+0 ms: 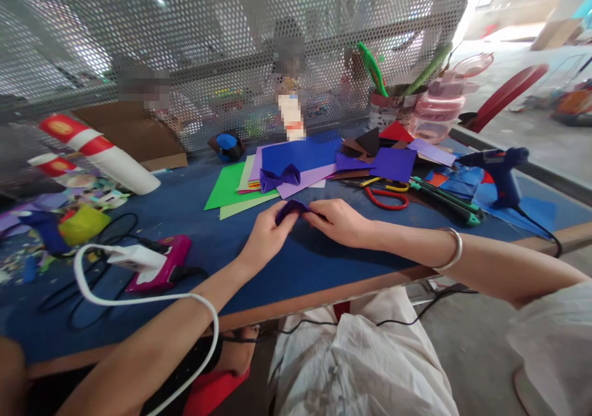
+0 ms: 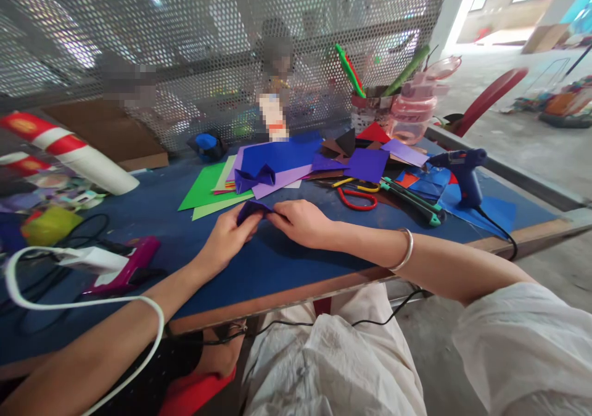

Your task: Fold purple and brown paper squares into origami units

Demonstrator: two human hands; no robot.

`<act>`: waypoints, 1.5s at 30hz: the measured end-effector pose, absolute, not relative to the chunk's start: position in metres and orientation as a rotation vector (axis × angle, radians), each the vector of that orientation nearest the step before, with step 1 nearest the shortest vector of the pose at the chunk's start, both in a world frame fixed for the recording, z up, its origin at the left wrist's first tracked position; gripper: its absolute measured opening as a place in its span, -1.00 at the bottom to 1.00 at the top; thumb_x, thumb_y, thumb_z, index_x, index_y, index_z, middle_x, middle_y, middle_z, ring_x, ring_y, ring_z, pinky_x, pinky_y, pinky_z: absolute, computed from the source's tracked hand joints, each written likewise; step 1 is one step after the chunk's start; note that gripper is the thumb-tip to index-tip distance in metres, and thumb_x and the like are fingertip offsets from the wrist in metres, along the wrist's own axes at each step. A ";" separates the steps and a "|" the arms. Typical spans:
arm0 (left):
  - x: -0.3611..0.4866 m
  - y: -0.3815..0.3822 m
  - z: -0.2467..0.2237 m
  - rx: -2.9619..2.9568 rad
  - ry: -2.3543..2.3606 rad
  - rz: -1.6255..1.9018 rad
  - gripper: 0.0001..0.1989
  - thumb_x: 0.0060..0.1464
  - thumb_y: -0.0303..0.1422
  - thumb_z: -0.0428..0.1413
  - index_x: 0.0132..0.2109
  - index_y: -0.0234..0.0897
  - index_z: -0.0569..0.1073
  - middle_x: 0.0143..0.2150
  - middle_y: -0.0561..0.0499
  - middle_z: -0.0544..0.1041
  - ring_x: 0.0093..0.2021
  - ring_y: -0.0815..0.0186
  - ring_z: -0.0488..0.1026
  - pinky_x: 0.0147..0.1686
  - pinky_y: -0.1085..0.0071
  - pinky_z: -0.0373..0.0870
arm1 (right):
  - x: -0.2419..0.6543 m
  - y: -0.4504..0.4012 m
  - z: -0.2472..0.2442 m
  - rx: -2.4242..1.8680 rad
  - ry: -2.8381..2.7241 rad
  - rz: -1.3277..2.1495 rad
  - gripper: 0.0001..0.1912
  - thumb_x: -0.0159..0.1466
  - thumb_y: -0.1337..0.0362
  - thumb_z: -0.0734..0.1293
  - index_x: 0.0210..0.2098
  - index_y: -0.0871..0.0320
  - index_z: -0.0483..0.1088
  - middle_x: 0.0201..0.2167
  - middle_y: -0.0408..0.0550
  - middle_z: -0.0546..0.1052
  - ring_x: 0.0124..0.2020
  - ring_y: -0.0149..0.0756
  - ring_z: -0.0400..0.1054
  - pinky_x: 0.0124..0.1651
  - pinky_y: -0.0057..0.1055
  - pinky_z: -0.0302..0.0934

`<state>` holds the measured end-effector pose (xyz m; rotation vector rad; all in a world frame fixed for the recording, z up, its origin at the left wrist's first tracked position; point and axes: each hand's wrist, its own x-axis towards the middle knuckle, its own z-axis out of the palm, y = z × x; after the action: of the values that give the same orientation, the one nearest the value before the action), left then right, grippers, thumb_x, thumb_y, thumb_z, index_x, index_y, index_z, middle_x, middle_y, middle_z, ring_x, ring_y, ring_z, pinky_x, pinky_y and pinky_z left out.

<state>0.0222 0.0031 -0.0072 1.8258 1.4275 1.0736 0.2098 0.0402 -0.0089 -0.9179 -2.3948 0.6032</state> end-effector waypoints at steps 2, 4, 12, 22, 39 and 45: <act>0.023 0.003 -0.007 1.774 1.383 1.069 -0.76 0.12 -0.16 0.06 -0.39 -0.21 0.32 -0.61 0.20 0.16 -0.63 0.45 0.07 -0.61 0.49 0.06 | 0.210 0.038 -0.008 -0.874 -2.415 0.598 -0.72 0.45 0.36 0.20 -0.42 0.16 0.27 -0.42 -0.10 0.46 -0.40 -0.41 0.25 -0.28 -0.45 0.04; 0.024 0.001 -0.004 1.738 1.350 1.062 -0.77 0.09 -0.17 0.09 -0.41 -0.21 0.33 -0.62 0.21 0.17 -0.64 0.47 0.08 -0.63 0.50 0.06 | 0.211 0.036 -0.007 -0.825 -2.438 0.591 -0.74 0.44 0.39 0.20 -0.41 0.16 0.27 -0.42 -0.10 0.45 -0.38 -0.40 0.26 -0.26 -0.45 0.06; 0.026 -0.006 0.003 1.732 1.332 1.079 -0.82 0.05 -0.26 0.13 -0.44 -0.24 0.41 -0.61 0.16 0.37 -0.63 0.44 0.31 -0.60 0.51 0.24 | 0.211 0.035 -0.010 -0.739 -2.465 0.523 -0.76 0.38 0.42 0.23 -0.44 0.17 0.32 -0.43 -0.10 0.45 -0.39 -0.39 0.24 -0.26 -0.41 0.03; 0.028 -0.006 0.003 1.717 1.372 1.082 -0.78 0.08 -0.24 0.14 -0.45 -0.24 0.37 -0.62 0.15 0.36 -0.66 0.46 0.27 -0.64 0.53 0.21 | 0.209 0.033 -0.009 -0.863 -2.421 0.473 -0.68 0.38 0.39 0.22 -0.53 0.15 0.25 -0.52 -0.17 0.40 -0.47 -0.43 0.17 -0.31 -0.41 -0.07; 0.021 -0.004 0.000 1.703 1.429 1.066 -0.61 0.20 -0.05 0.07 -0.45 -0.24 0.37 -0.67 0.14 0.25 -0.67 0.45 0.19 -0.66 0.50 0.14 | 0.211 0.033 -0.001 -1.023 -2.432 0.456 -0.67 0.45 0.29 0.20 -0.47 0.15 0.31 -0.49 -0.15 0.42 -0.45 -0.40 0.17 -0.30 -0.38 -0.11; 0.019 0.001 -0.004 1.702 1.449 1.073 -0.61 0.21 -0.03 0.07 -0.42 -0.24 0.39 -0.66 0.14 0.26 -0.67 0.43 0.22 -0.66 0.50 0.17 | 0.212 0.038 0.001 -1.165 -2.388 0.487 -0.65 0.46 0.23 0.19 -0.44 0.15 0.38 -0.47 -0.11 0.47 -0.45 -0.37 0.22 -0.35 -0.39 -0.11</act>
<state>0.0187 0.0007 -0.0043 1.7015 1.4489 1.0733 0.2121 0.0378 0.0010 -1.1646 -2.3878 0.4869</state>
